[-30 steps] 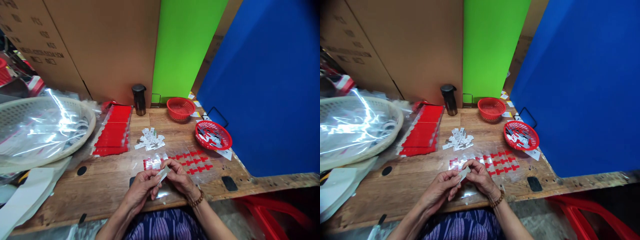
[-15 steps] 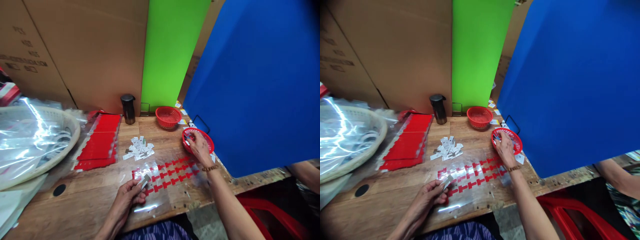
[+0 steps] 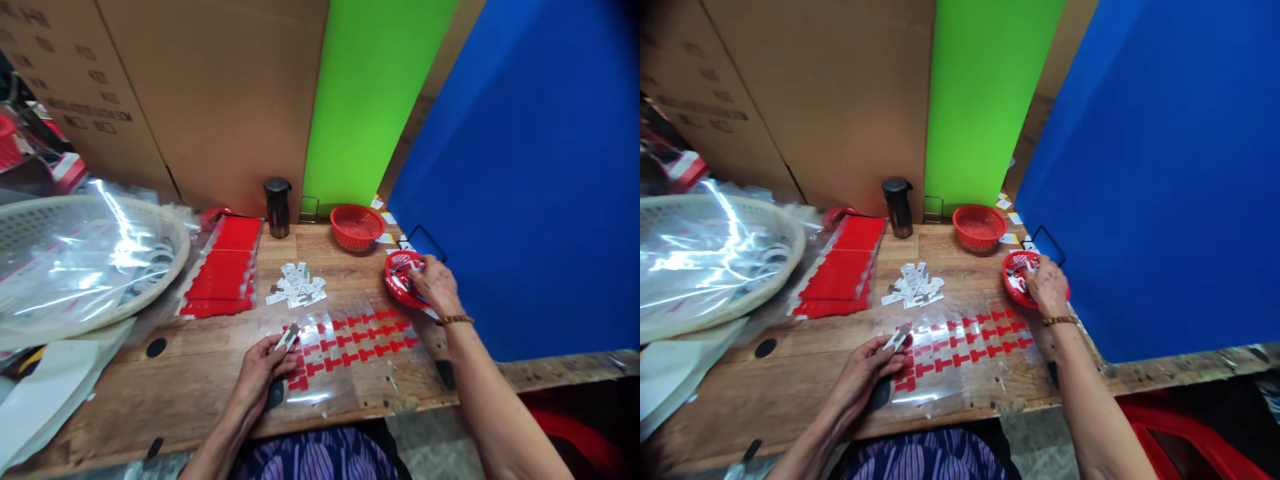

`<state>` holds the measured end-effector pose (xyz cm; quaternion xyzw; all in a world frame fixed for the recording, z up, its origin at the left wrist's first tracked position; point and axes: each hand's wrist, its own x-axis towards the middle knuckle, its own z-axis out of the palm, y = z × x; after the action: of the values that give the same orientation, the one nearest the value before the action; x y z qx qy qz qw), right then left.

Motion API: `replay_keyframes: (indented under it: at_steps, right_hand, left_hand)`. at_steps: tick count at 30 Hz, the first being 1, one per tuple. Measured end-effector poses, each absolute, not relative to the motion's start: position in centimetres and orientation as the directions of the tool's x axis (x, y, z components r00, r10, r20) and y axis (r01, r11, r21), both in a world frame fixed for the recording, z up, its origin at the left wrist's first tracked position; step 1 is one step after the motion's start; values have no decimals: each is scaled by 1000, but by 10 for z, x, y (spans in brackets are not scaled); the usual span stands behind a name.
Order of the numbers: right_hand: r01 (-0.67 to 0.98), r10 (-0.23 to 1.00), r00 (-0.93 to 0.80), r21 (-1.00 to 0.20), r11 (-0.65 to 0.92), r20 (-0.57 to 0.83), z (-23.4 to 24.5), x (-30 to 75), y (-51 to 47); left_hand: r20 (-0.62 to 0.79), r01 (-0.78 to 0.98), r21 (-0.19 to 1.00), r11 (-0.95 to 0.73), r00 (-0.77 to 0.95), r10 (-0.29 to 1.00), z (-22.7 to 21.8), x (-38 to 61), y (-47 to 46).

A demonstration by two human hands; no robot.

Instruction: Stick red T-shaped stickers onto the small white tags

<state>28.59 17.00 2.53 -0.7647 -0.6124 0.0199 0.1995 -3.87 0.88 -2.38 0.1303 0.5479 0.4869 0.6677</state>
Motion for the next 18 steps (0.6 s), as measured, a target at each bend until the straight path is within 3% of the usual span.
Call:
replay_keyframes:
  at_steps: [2,4,7,8,11,18]
  right_hand:
    - [923,908,215,-378,-70,358,26,278,155]
    - [907,920,135,-419,35,369,20,256,134]
    - [827,960,-70,-523,207,270,1,208,95]
    - [718,962,-189,-641,271,195,-6,192,82]
    - [530,939,-337,-810,252,72,-22,151,57]
    - [548,928,-362,-784,291,91,-31,107,69]
  left_hand:
    - [-596,-542,707,456,-109,795,-26,-41,11]
    - [-587,-562,710,424,-141,797,-27,-43,14]
    - [-562,-559,733,386,-178,808,-30,-46,17]
    - [-548,-551,746,374,-188,815,-31,-46,18]
    - [-492,-507,796,331,-223,841,-33,-50,22]
    - [-391,-427,871,245,-298,871,-38,-56,37]
